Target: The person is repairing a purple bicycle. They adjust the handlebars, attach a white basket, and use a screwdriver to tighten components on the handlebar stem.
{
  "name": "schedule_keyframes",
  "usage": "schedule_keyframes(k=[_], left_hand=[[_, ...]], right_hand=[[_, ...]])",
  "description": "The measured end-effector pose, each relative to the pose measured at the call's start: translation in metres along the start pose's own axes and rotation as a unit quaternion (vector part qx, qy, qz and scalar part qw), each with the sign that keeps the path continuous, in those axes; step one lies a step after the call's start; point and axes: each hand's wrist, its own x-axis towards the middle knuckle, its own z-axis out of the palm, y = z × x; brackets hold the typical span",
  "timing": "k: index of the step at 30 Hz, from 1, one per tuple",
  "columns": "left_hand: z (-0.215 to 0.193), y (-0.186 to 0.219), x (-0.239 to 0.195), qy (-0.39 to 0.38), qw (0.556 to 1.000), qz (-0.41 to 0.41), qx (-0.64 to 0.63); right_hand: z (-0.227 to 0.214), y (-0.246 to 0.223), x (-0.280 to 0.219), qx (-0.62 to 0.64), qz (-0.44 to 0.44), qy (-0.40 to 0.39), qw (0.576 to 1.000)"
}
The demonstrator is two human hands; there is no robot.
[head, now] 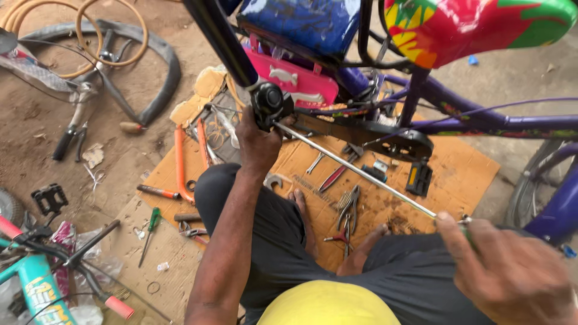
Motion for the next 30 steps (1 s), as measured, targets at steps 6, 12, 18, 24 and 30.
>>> schedule_keyframes(k=[6, 12, 18, 24, 30], left_hand=[[-0.001, -0.005, 0.009, 0.066, 0.994, 0.019, 0.080], [0.004, -0.004, -0.002, 0.042, 0.998, -0.040, 0.021], [0.001, 0.006, -0.005, 0.057, 0.997, -0.050, -0.031], [-0.003, 0.014, -0.011, 0.050, 0.992, -0.001, -0.116], [0.035, 0.065, -0.051, -0.017, 0.977, 0.043, -0.208]], right_hand=[[-0.034, -0.008, 0.042, 0.319, 0.205, 0.106, 0.919], [0.002, 0.014, 0.014, 0.144, 0.125, 0.127, 0.973], [0.072, 0.010, -0.035, 0.308, 0.133, -0.090, 0.938], [0.142, -0.069, -0.033, 0.803, 0.312, -0.044, 0.506], [0.119, -0.102, 0.028, 0.718, 0.242, 0.230, 0.610]])
